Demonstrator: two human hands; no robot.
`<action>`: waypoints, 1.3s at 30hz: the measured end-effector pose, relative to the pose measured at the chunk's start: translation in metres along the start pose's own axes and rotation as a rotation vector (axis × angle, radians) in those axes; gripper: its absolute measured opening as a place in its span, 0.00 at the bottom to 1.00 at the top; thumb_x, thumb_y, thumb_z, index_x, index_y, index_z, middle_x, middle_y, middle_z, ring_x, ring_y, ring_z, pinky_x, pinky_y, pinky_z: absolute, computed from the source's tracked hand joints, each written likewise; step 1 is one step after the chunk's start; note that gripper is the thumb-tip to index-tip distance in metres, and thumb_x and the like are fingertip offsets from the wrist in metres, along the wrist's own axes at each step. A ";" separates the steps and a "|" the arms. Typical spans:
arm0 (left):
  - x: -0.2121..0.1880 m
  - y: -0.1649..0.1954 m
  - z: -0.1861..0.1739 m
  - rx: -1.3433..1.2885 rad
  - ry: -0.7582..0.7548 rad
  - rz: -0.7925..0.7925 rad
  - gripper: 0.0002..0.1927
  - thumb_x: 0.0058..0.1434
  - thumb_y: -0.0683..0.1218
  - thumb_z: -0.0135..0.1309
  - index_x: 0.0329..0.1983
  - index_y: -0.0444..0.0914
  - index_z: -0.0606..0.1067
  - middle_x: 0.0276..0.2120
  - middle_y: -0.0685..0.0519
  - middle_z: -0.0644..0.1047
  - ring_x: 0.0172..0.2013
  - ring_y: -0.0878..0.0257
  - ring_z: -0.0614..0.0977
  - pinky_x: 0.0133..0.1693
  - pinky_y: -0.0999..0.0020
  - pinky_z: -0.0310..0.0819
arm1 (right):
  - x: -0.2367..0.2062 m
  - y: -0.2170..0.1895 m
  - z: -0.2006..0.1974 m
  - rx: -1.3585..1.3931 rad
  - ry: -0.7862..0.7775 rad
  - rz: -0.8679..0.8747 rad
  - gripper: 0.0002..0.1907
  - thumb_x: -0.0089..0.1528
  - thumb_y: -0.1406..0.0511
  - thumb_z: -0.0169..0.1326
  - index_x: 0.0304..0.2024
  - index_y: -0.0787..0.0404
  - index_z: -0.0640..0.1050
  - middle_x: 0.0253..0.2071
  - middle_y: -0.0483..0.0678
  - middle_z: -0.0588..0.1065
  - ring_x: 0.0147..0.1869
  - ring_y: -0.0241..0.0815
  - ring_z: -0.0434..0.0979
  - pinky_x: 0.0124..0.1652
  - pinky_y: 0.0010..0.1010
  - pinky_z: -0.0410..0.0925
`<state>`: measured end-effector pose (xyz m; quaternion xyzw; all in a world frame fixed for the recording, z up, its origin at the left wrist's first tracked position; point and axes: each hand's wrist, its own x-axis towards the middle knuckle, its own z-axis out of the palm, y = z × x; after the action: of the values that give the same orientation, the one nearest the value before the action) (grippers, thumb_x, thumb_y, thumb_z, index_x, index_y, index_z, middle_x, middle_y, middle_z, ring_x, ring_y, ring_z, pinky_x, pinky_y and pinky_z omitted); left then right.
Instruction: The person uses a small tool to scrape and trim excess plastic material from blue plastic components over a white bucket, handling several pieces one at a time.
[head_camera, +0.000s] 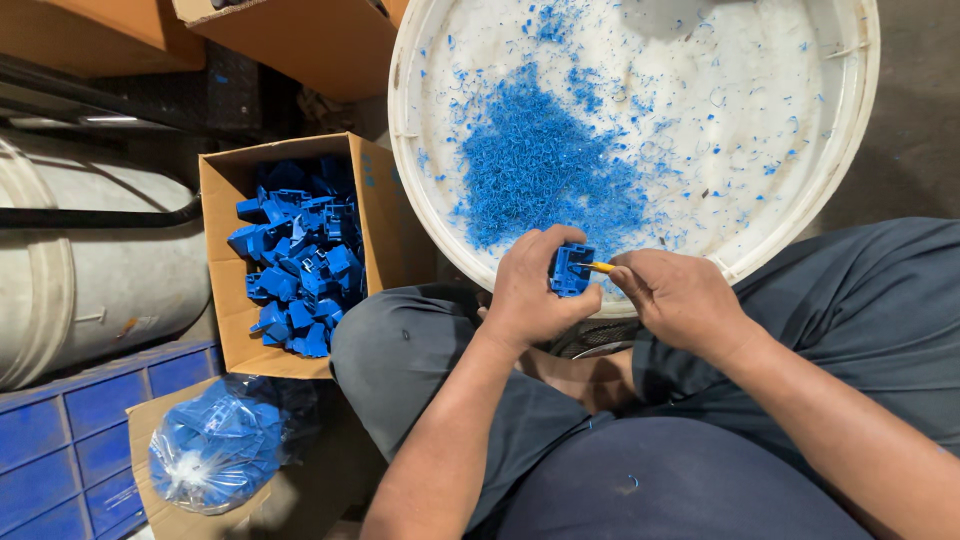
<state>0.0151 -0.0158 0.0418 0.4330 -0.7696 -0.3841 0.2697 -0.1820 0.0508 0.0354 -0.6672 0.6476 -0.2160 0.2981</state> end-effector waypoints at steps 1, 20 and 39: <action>-0.001 0.000 0.001 0.004 0.006 0.001 0.24 0.46 0.51 0.64 0.47 0.41 0.76 0.33 0.48 0.77 0.37 0.49 0.80 0.41 0.57 0.74 | 0.000 -0.002 -0.001 0.003 0.015 -0.013 0.13 0.67 0.56 0.51 0.41 0.55 0.80 0.30 0.52 0.77 0.35 0.58 0.78 0.32 0.46 0.68; -0.002 0.008 0.002 0.011 0.083 -0.070 0.24 0.46 0.51 0.65 0.46 0.41 0.76 0.34 0.49 0.77 0.37 0.51 0.79 0.41 0.57 0.74 | 0.003 0.002 0.003 0.120 0.080 -0.035 0.15 0.68 0.56 0.50 0.46 0.55 0.82 0.34 0.50 0.79 0.37 0.53 0.80 0.35 0.40 0.70; -0.001 0.008 0.002 0.032 0.054 -0.026 0.21 0.46 0.49 0.62 0.45 0.40 0.76 0.32 0.50 0.77 0.36 0.52 0.79 0.40 0.59 0.74 | 0.004 0.001 -0.001 0.015 0.058 -0.069 0.15 0.67 0.54 0.50 0.41 0.55 0.82 0.32 0.49 0.79 0.36 0.54 0.80 0.33 0.42 0.70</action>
<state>0.0104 -0.0112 0.0469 0.4574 -0.7624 -0.3634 0.2783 -0.1830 0.0464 0.0354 -0.6804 0.6307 -0.2503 0.2768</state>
